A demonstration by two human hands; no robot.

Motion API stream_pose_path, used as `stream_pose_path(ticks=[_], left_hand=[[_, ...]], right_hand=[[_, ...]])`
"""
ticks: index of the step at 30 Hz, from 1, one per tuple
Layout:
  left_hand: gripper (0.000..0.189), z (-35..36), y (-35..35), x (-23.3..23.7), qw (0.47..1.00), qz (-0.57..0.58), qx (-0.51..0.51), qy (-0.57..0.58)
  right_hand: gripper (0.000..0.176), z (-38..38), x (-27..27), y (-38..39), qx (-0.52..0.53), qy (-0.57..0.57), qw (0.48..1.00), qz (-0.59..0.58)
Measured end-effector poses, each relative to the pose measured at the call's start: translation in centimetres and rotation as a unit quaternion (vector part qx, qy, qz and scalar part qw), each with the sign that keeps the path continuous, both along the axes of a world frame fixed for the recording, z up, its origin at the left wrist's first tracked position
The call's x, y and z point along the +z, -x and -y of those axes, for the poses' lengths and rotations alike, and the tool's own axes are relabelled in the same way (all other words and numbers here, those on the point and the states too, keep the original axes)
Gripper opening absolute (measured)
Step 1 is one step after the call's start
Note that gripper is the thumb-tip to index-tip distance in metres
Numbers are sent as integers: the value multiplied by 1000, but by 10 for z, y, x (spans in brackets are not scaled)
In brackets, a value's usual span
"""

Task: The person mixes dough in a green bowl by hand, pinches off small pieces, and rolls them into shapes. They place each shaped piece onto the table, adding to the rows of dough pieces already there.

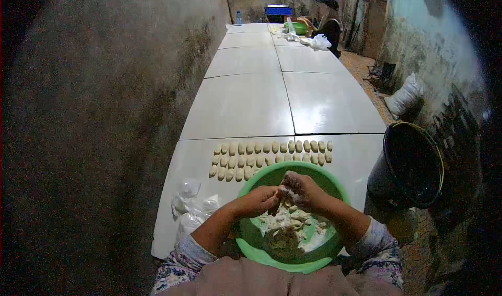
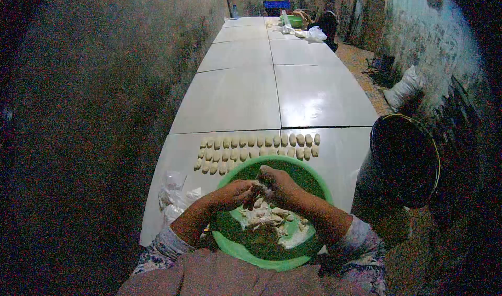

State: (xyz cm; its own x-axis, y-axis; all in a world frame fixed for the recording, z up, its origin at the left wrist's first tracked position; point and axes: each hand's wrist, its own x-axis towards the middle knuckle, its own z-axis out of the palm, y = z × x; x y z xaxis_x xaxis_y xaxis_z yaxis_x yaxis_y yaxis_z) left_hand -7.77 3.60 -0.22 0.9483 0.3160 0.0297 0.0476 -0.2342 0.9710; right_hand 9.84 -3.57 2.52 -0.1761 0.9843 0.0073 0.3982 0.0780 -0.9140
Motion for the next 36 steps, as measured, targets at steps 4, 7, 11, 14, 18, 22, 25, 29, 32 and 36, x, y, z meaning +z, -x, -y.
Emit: stream_pose_path(ticks=[4,7,11,14,18,22,25,29,32,36], left_hand=[[39,0,1,1,999,-38,-5,-28],[43,-4,4,-6,999,-40,-8,14],[53,-3,13,-12,995,98,4,-15],[56,-13,9,-21,990,94,-62,84],[80,-3,8,-2,993,26,-46,103],[91,-3,7,5,990,50,-22,133],[83,-10,5,-2,989,40,-26,143],[60,-25,7,-39,985,-29,27,170],[34,-10,5,0,988,-13,-5,155],[26,-10,5,-1,991,-32,17,131]], right_hand=[[17,-2,-9,-2,-1,-8,999,-31],[14,-4,2,-6,2,18,999,-37],[20,0,3,-6,77,-132,985,-77],[20,2,15,-4,90,-69,993,27],[19,-2,8,-8,108,-160,969,152],[20,0,9,-10,63,-124,978,158],[23,-1,6,-16,62,-140,979,135],[32,-2,15,-17,66,-100,978,173],[35,-6,-7,-18,53,-105,988,103],[35,1,11,-16,34,-192,964,180]])
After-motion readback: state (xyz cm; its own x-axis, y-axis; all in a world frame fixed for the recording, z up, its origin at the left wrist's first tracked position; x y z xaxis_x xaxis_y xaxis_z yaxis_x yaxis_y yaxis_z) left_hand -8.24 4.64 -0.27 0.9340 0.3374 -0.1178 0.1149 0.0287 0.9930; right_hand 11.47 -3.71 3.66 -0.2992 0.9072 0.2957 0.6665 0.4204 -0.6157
